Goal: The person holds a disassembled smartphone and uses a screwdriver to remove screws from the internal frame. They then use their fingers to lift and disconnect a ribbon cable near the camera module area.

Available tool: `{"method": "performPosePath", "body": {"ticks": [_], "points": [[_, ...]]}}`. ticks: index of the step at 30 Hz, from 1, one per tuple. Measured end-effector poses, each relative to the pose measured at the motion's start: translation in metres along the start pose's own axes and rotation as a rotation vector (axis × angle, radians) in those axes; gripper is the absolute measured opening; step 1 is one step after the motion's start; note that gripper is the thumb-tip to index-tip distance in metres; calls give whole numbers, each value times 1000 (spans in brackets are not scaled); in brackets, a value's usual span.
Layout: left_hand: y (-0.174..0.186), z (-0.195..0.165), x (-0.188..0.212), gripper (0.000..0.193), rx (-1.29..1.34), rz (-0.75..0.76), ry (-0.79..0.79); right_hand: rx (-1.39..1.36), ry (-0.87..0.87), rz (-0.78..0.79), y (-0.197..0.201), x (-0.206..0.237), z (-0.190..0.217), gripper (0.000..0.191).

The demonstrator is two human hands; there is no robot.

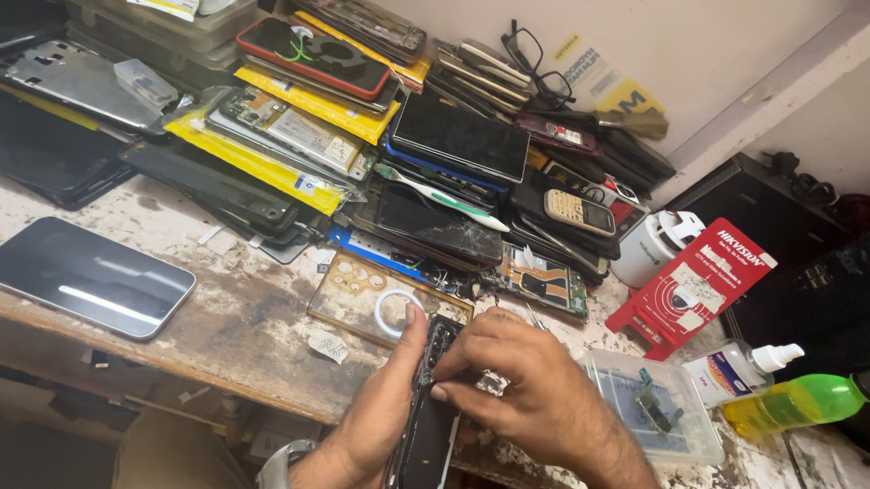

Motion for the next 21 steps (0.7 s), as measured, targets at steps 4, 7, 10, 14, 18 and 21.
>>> {"method": "performPosePath", "body": {"ticks": [4, 7, 10, 14, 18, 21], "points": [[1, 1, -1, 87, -8, -8, 31, -70, -12, 40, 1, -3, -3, 16], [2, -2, 0, 83, 0, -22, 4, -38, -3, 8, -1, -4, -4, 15], [1, -5, 0, 88, 58, 11, -1, -48, 56, -43, -3, -3, -1, 14], [1, -5, 0, 86, 22, 27, -5, -45, 40, -10, -4, -5, -3, 15], [-1, -6, 1, 85, -10, 25, -27, 4, 29, 75, -3, -8, -5, 16], [-3, -9, 2, 85, -51, 38, -27, 43, 37, 106, -4, -9, -5, 19]]}}
Point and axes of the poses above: each hand's wrist, its own x-axis away from the middle knuckle, its own y-axis out of the back of the hand, z = x × y, the point moved 4 cm from there along -x, towards the middle knuckle, and after that the axes turned 4 degrees about -x, right-handed, at the moved point
